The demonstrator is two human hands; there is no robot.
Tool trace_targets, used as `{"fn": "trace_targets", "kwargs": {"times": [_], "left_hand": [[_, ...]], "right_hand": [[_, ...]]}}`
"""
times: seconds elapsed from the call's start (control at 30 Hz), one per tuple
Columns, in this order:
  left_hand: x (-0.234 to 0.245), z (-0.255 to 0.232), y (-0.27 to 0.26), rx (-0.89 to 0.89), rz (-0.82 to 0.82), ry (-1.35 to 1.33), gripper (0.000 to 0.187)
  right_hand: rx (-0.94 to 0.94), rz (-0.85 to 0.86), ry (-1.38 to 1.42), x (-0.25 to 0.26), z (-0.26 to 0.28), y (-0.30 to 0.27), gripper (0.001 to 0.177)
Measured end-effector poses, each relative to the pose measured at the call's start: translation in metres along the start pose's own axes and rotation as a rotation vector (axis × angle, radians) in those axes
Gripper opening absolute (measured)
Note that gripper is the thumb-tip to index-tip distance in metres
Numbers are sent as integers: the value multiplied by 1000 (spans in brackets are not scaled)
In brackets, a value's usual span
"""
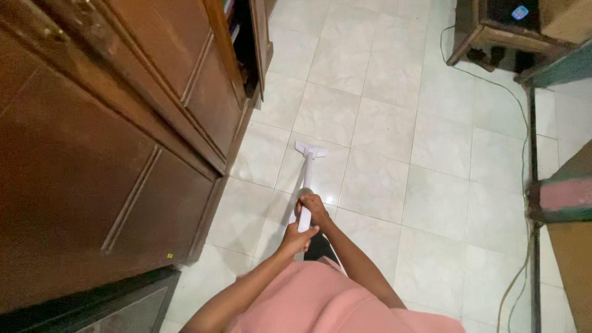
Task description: The person vacuums the tiled floor using a handheld vacuum cleaner.
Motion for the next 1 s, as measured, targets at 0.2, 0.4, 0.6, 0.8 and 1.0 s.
{"fn": "trace_targets", "kwargs": {"times": [0.2, 0.4, 0.6, 0.8, 1.0], "left_hand": [[-49, -30, 119, 10, -16, 22, 22], [-96, -71, 222, 8, -46, 60, 24], [-121, -80, 287, -6, -99, -60, 26], [-142, -93, 344, 44, -99, -45, 26], [-147, -103, 436, -25, -80, -55, 26]], "right_hand": [[21, 14, -19, 89, 63, 67, 41], [46, 52, -63, 170, 128, 125, 43], [-36, 68, -82, 218, 146, 171, 42], [79, 86, -191, 256, 191, 206, 44], [25, 53, -77, 308, 207, 270, 38]]}}
Point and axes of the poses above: each hand's wrist, its own y-axis towards the middle knuckle, its own x-axis out of the back of the hand, z = x × y, the point moved 10 cm from there along y, towards the middle knuckle, and after that the axes turned 13 degrees about -x, right-handed, at the moved point
